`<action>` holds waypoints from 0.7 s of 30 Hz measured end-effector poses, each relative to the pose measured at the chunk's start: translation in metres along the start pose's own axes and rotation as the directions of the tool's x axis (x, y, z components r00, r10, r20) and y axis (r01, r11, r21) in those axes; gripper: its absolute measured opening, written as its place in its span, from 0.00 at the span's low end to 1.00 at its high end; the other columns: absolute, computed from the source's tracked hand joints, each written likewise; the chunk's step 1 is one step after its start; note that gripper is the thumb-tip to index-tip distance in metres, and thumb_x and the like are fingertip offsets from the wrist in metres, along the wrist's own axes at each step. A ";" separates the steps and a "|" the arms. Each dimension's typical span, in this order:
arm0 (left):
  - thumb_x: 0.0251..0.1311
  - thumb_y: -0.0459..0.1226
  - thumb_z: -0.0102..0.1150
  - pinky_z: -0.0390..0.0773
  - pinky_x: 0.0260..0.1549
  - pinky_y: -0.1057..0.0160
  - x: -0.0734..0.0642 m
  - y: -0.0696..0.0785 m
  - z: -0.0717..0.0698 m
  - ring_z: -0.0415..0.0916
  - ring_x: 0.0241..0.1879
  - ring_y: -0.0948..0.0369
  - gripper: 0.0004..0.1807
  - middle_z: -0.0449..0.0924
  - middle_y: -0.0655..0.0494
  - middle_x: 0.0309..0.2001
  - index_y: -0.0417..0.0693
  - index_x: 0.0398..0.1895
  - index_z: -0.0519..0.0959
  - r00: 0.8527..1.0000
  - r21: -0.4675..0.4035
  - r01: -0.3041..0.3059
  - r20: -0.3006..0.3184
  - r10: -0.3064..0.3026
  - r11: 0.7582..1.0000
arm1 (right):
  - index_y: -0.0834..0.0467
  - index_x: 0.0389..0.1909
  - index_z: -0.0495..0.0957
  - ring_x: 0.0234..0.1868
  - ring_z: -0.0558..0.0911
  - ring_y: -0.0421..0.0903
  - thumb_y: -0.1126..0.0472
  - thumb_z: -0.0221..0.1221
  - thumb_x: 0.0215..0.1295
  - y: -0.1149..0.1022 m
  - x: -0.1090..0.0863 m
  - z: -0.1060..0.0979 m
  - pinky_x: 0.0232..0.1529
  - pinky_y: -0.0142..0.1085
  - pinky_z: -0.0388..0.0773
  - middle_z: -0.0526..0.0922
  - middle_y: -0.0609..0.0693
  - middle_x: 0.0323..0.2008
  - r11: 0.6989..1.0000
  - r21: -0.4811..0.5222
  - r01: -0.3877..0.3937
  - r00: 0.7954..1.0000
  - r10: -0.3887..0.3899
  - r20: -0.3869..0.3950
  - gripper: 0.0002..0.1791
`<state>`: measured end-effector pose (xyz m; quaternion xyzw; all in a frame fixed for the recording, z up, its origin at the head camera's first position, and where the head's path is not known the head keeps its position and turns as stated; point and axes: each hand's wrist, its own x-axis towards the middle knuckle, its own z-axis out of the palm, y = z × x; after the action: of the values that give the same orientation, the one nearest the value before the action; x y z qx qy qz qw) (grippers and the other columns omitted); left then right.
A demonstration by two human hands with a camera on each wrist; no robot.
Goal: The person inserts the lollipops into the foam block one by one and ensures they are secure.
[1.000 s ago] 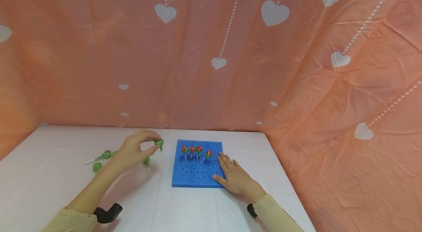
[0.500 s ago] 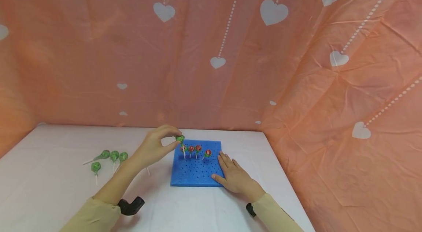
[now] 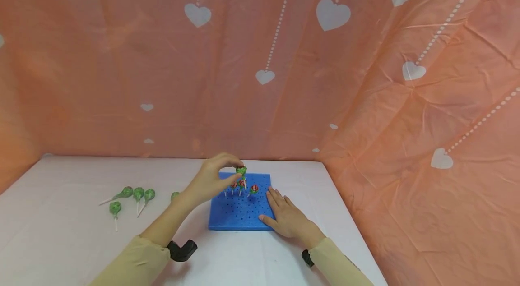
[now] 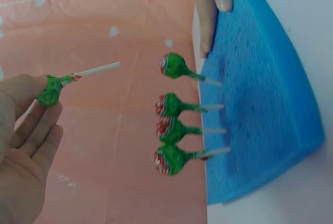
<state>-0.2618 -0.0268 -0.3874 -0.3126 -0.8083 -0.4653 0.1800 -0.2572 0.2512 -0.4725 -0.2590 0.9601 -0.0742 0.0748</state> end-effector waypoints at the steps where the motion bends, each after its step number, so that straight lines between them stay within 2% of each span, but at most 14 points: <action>1: 0.63 0.31 0.71 0.83 0.56 0.56 0.001 0.000 0.003 0.83 0.52 0.58 0.14 0.83 0.54 0.51 0.44 0.51 0.84 1.000 -0.001 -0.009 0.000 0.009 1.000 | 0.65 0.82 0.48 0.83 0.48 0.59 0.34 0.44 0.80 0.000 0.000 0.000 0.79 0.58 0.50 0.45 0.59 0.84 1.000 -0.001 0.000 1.000 0.000 0.001 0.47; 9: 0.65 0.32 0.70 0.82 0.56 0.57 0.010 -0.001 0.021 0.82 0.52 0.58 0.13 0.83 0.55 0.50 0.44 0.51 0.84 0.998 -0.019 -0.044 0.041 0.045 0.999 | 0.66 0.82 0.49 0.83 0.49 0.59 0.35 0.44 0.80 0.000 0.000 -0.001 0.79 0.58 0.51 0.45 0.60 0.83 1.000 0.001 0.003 1.000 -0.003 0.002 0.46; 21: 0.66 0.32 0.69 0.82 0.56 0.60 0.022 -0.005 0.042 0.82 0.52 0.59 0.12 0.82 0.56 0.50 0.46 0.51 0.84 0.988 0.027 -0.010 0.157 0.006 1.000 | 0.67 0.81 0.50 0.82 0.50 0.60 0.36 0.45 0.80 -0.003 -0.001 -0.003 0.79 0.58 0.51 0.46 0.61 0.83 1.000 -0.015 0.006 1.000 -0.006 -0.002 0.46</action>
<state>-0.2813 0.0153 -0.3992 -0.3491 -0.8250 -0.4274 0.1219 -0.2553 0.2495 -0.4693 -0.2623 0.9600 -0.0675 0.0717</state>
